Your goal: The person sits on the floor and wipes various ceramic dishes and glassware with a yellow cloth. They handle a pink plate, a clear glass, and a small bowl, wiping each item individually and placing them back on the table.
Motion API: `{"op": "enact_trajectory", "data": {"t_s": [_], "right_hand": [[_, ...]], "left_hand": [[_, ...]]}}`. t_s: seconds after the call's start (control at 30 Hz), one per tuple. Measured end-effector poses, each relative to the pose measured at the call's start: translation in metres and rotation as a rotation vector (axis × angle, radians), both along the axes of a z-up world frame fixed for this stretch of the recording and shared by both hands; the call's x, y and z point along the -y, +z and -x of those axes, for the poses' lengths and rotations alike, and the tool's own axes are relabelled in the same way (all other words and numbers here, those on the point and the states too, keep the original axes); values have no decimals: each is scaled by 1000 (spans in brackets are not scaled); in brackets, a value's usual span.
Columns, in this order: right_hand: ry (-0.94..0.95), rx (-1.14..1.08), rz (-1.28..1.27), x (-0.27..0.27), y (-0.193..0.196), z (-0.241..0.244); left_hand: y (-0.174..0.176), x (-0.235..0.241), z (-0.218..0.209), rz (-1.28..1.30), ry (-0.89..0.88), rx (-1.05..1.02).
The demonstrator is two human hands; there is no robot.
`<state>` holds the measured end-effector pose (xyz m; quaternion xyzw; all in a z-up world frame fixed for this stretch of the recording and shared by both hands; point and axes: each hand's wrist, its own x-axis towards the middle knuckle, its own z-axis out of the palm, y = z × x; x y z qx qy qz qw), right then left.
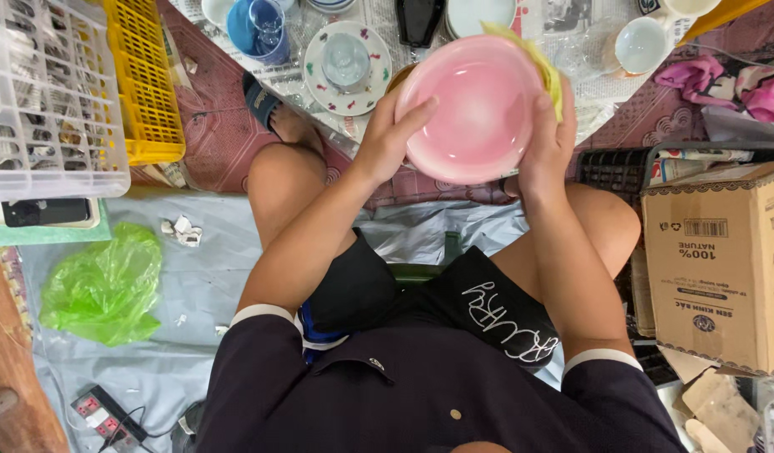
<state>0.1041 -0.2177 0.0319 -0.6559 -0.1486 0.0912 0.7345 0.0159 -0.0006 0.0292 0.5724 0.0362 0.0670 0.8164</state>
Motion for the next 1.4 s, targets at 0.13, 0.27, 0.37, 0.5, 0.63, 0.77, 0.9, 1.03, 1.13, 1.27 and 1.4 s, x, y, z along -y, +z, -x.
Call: {"op": "enact_trajectory", "data": {"t_s": [0.13, 0.27, 0.37, 0.5, 0.63, 0.77, 0.9, 1.03, 1.13, 1.27, 1.4], "right_hand": [[-12, 383, 386, 2, 10, 0], [46, 673, 757, -4, 23, 5], [166, 692, 890, -19, 25, 18], [357, 709, 846, -33, 26, 38], [458, 774, 726, -32, 30, 42], [485, 867, 678, -29, 32, 37], [408, 934, 730, -25, 32, 19], [257, 943, 786, -20, 33, -6], [174, 841, 624, -14, 32, -13], [4, 690, 476, 4, 33, -16], [-134, 468, 529, 28, 28, -10]], "left_hand": [[0, 2, -2, 46, 54, -9], [7, 7, 0, -160, 78, -41], [14, 11, 2, -311, 118, -56], [22, 11, 3, -255, 156, -24], [21, 5, 7, -156, 178, -17], [12, 0, 6, -127, 246, 45], [3, -7, -1, 3, 293, 48], [-2, -9, -4, -41, 335, 119], [-11, -10, -5, -25, 329, 104], [-32, -17, -7, 229, 276, 43], [-57, -19, -5, 375, 279, 12]]}}
